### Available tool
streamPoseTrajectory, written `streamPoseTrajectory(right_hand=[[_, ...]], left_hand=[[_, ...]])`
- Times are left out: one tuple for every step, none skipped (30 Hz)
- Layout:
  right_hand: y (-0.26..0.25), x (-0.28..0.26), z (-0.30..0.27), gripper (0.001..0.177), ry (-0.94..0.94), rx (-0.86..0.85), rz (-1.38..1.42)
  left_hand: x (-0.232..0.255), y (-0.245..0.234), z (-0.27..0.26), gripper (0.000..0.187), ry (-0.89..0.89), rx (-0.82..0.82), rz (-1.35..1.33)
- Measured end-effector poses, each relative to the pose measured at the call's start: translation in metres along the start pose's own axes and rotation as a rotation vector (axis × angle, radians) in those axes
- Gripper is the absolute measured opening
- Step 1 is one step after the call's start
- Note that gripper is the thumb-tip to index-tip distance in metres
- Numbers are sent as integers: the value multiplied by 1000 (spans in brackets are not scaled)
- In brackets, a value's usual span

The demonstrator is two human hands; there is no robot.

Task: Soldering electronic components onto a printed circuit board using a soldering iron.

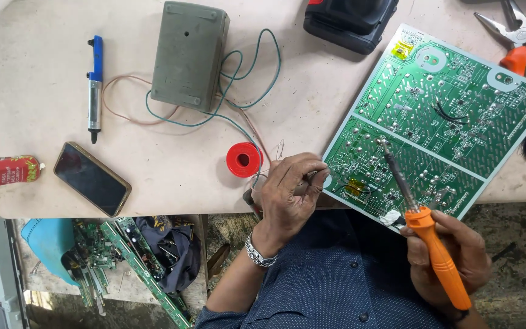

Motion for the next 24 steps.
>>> streamPoseTrajectory(right_hand=[[-3, 7, -10, 36, -31, 102, 7], [-22, 22, -9, 36, -29, 104, 2], [-21, 72, -27, 39, 578, 95, 545], [-10, 94, -58, 67, 1196, 104, 1074], [8, 79, -46, 67, 1189, 112, 1078], [-6, 55, 0, 42, 515, 76, 463], [-3, -1, 28, 35, -139, 53, -170], [-10, 3, 37, 35, -138, 55, -171], [-18, 9, 45, 41, -111, 85, -158], [-26, 16, 52, 47, -85, 115, -145], [-33, 16, 49, 47, -84, 118, -147], [-38, 16, 46, 43, -81, 86, -209], [-44, 16, 45, 40, -79, 48, -270], [-43, 4, 43, 40, -79, 45, -272], [-40, -6, 41, 43, -59, 21, -225], [-37, -17, 38, 46, -39, -4, -177], [-40, -13, 26, 46, -39, -4, -177], [-46, -5, 12, 52, 26, 17, -223], [-51, 3, -1, 60, 89, 41, -269], [-49, -4, 8, 60, 88, 44, -270], [-40, -11, 16, 53, 88, -40, -268], [-32, -17, 23, 47, 90, -124, -265], [-31, -20, 25, 47, 91, -122, -264], [-30, -23, 26, 47, 69, -139, -295]], left_hand=[[0, 2, -1, 12, -10, -24, -24], [1, 2, -2, 12, -10, -29, -27], [1, 1, -2, 11, -4, -7, -16], [2, -1, -3, 10, 1, 15, -5], [4, 1, -4, 10, 9, 10, -7], [7, 2, -5, 12, 37, 1, 10], [10, 4, -8, 14, 58, -6, 27], [11, 7, -11, 14, 59, -8, 26], [12, 12, -14, 16, 61, -57, -24], [13, 17, -17, 19, 63, -106, -74], [15, 17, -15, 19, 65, -108, -76], [18, 17, -14, 18, 85, -97, -60], [22, 16, -13, 18, 102, -82, -44], [23, 16, -9, 18, 100, -82, -46], [24, 15, -7, 16, 111, -85, -48], [26, 14, -6, 14, 123, -88, -50], [26, 15, -6, 14, 123, -88, -50], [25, 17, -6, 14, 112, -107, -73], [25, 19, -5, 13, 104, -125, -95], [25, 21, -5, 13, 108, -125, -96], [25, 24, -6, 12, 110, -134, -102], [25, 26, -7, 10, 113, -143, -108], [26, 26, -7, 10, 114, -145, -108], [27, 27, -7, 10, 114, -145, -114]])
Point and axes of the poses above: each hand's wrist, its own z-axis towards the middle knuckle, its own y-axis out of the palm, x = y × z, the point moved 7 cm from there along z, towards the middle knuckle, and after that the axes turned 11 degrees about -y, right-handed, at the moved point
